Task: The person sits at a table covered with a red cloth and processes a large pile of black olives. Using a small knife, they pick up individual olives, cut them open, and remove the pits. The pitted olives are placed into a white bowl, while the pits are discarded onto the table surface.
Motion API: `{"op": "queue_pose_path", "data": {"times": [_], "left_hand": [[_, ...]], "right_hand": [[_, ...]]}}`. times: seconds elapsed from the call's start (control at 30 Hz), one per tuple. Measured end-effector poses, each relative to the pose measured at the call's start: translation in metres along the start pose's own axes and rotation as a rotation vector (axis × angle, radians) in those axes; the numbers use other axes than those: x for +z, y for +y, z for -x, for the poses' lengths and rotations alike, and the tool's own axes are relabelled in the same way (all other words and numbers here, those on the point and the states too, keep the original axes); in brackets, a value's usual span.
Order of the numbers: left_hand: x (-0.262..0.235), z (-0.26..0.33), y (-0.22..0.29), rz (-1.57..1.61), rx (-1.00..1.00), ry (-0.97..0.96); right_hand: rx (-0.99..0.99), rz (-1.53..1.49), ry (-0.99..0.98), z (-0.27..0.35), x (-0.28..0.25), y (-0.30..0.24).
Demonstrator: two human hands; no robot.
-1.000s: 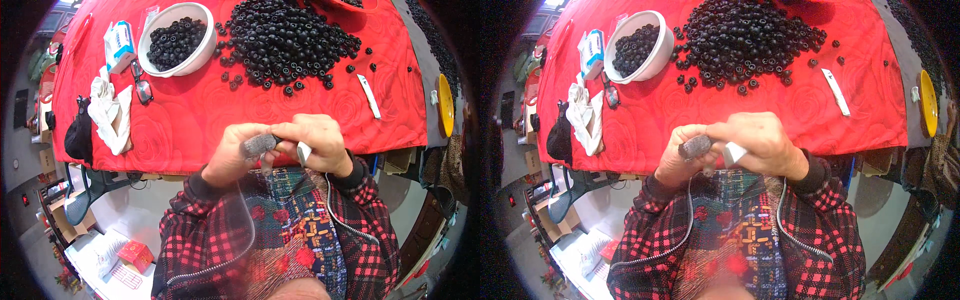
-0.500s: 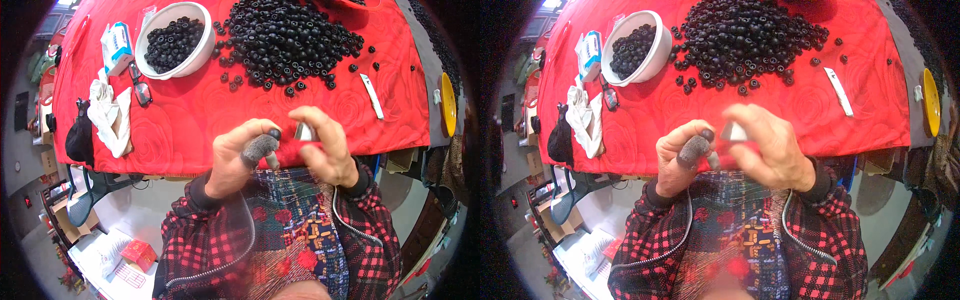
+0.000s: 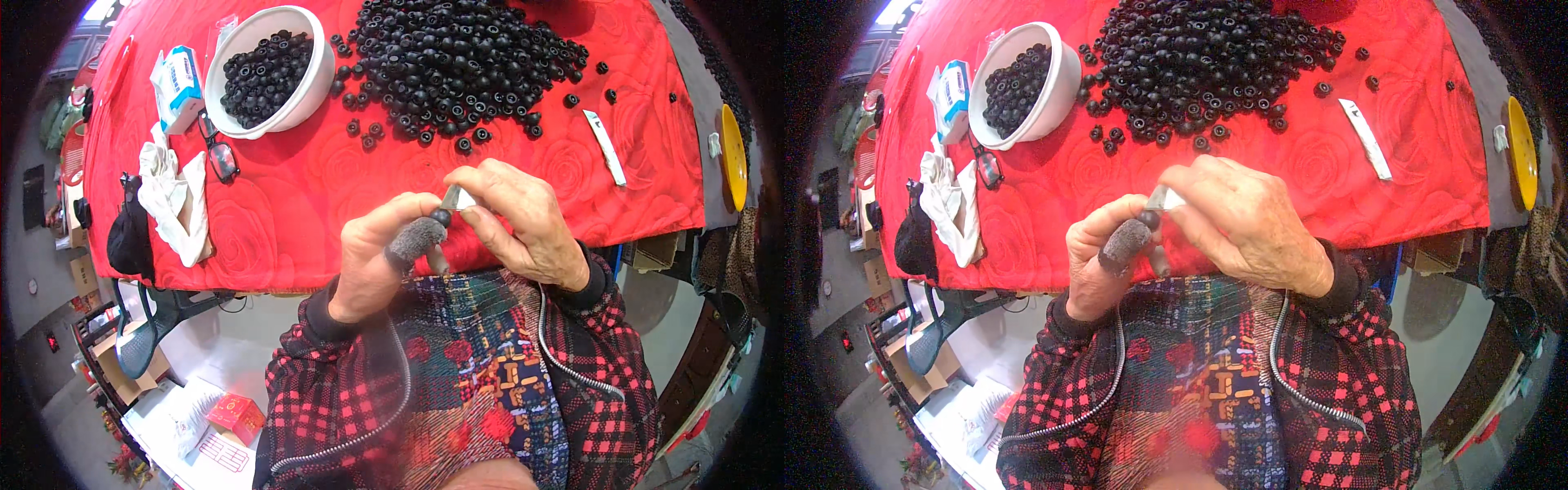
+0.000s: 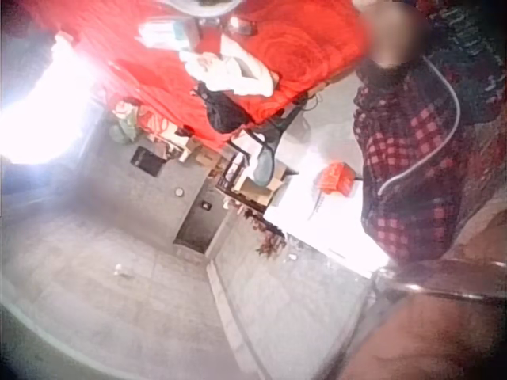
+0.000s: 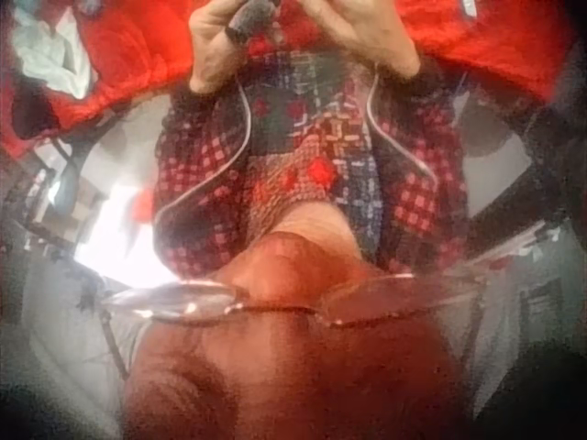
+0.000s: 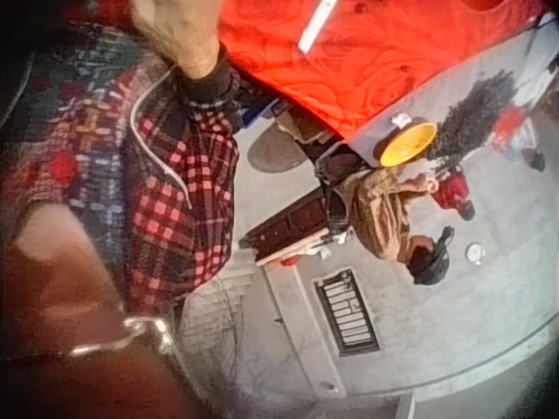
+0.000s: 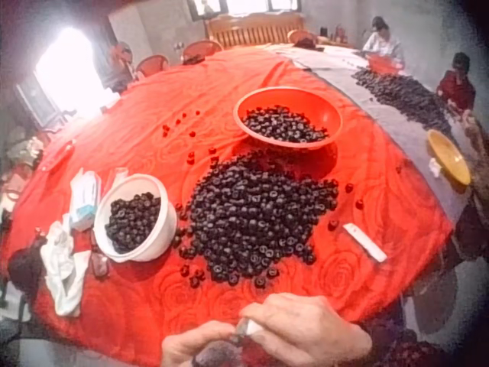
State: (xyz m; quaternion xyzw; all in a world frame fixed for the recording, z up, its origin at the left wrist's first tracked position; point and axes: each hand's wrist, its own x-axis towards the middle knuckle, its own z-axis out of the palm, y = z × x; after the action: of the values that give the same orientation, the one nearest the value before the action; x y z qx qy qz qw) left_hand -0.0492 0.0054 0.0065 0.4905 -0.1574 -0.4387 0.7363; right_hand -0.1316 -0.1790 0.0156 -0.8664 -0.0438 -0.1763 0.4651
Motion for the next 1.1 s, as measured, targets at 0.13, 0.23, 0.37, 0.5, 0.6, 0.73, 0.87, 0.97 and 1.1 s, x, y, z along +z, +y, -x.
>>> {"op": "queue_pose_path", "data": {"times": [0.13,0.23,0.37,0.5,0.6,0.73,0.87,0.97,1.1], "left_hand": [[0.002,-0.002,0.0,0.009,-0.007,0.012],[0.001,-0.002,0.002,-0.002,-0.034,-0.002],[0.001,-0.003,0.001,0.021,-0.062,0.009],[0.001,-0.003,-0.003,-0.011,-0.048,0.034],[0.0,-0.003,-0.003,-0.04,-0.038,0.037],[0.001,-0.004,-0.002,-0.058,-0.042,0.032],[0.0,-0.004,-0.005,-0.013,-0.061,0.05],[0.0,-0.005,-0.006,0.0,-0.059,0.048],[-0.002,-0.004,-0.005,0.041,-0.091,0.033]], "right_hand": [[-0.006,-0.002,-0.011,0.0,0.001,0.003],[0.012,-0.021,-0.048,0.001,-0.001,0.003],[-0.001,-0.032,-0.041,0.003,-0.001,0.007],[0.006,-0.016,-0.021,0.001,0.0,0.006],[0.004,-0.013,-0.03,0.001,-0.002,0.005],[-0.001,-0.043,-0.042,0.002,-0.001,0.008],[-0.022,-0.065,-0.054,0.003,-0.001,0.012],[0.004,-0.031,-0.036,0.002,-0.001,0.009],[0.003,-0.036,-0.047,0.002,-0.001,0.011]]}}
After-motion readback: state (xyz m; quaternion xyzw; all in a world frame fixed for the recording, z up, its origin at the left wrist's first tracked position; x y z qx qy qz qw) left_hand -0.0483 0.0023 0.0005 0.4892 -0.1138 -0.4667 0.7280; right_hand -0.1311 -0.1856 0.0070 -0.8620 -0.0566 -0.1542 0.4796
